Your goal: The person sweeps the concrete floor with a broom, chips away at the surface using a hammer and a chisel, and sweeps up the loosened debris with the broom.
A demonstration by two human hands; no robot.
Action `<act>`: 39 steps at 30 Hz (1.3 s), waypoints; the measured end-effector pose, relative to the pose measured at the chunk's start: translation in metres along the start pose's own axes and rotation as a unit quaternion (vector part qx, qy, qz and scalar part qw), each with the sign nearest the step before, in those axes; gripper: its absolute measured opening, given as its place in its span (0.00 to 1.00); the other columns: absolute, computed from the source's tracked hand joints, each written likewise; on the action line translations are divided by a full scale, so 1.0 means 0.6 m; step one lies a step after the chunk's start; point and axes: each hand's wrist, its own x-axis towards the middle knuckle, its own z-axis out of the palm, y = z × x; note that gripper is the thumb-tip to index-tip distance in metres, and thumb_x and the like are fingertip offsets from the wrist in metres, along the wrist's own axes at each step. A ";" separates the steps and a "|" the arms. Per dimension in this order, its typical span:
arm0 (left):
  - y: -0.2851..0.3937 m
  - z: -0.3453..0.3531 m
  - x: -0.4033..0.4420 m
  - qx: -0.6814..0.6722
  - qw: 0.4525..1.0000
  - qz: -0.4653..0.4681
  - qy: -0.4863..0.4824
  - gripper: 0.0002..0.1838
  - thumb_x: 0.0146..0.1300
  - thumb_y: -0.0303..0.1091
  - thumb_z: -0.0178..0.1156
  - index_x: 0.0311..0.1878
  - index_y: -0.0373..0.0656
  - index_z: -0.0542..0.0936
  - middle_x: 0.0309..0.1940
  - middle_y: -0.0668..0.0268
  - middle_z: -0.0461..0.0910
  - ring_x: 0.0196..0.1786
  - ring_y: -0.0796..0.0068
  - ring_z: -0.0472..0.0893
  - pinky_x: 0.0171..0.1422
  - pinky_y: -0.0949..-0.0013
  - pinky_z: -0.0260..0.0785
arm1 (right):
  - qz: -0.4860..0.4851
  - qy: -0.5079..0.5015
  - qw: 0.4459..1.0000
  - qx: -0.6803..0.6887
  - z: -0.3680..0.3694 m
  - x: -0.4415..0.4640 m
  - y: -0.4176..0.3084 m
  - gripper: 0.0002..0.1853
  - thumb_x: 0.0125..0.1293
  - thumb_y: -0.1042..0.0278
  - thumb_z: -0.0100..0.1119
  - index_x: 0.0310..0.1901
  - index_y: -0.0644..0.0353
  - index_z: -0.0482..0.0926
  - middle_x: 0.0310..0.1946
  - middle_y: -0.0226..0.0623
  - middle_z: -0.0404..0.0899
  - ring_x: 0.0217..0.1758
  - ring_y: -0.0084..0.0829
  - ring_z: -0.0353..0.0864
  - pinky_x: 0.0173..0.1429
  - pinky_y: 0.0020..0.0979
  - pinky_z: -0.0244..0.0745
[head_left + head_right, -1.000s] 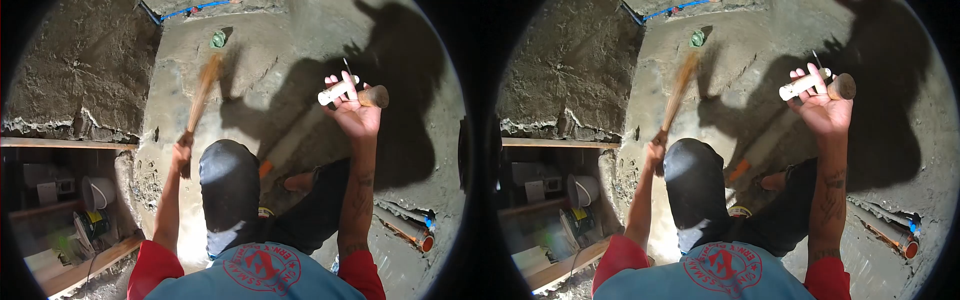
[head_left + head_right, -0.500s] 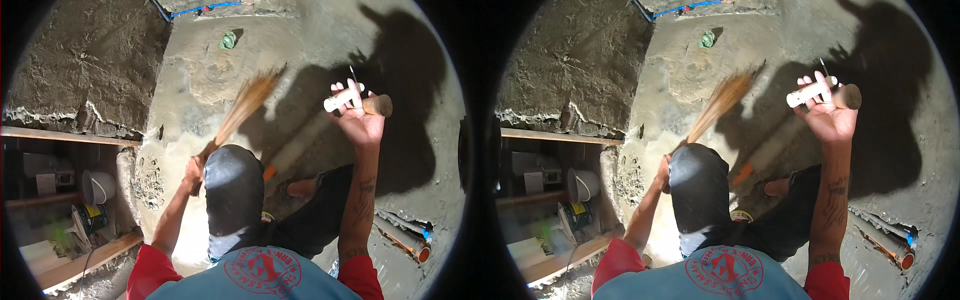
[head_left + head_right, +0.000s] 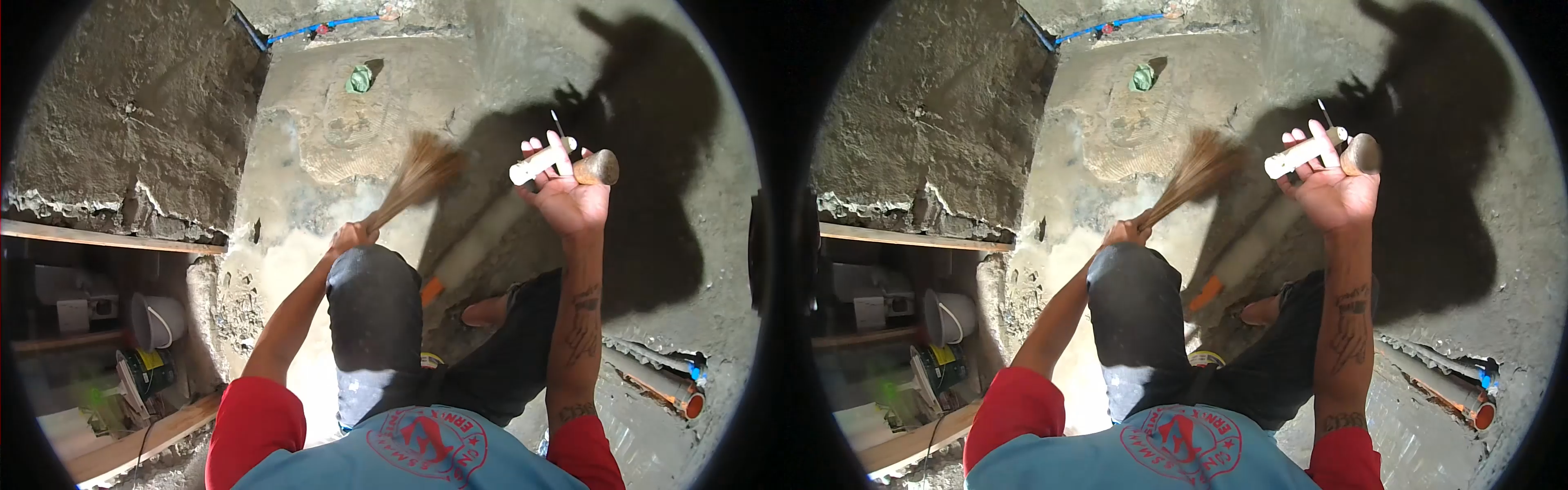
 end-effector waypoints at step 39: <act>0.333 0.055 -0.006 -0.098 0.995 0.020 -0.025 0.32 0.66 0.48 0.50 0.74 0.55 0.63 0.51 0.43 0.81 0.55 0.42 0.80 0.64 0.48 0.69 | -0.094 -0.007 0.991 0.098 -0.023 -0.036 -0.075 0.29 0.70 0.49 0.40 0.65 0.60 0.71 0.71 0.46 0.63 0.77 0.40 0.56 0.76 0.59 0.39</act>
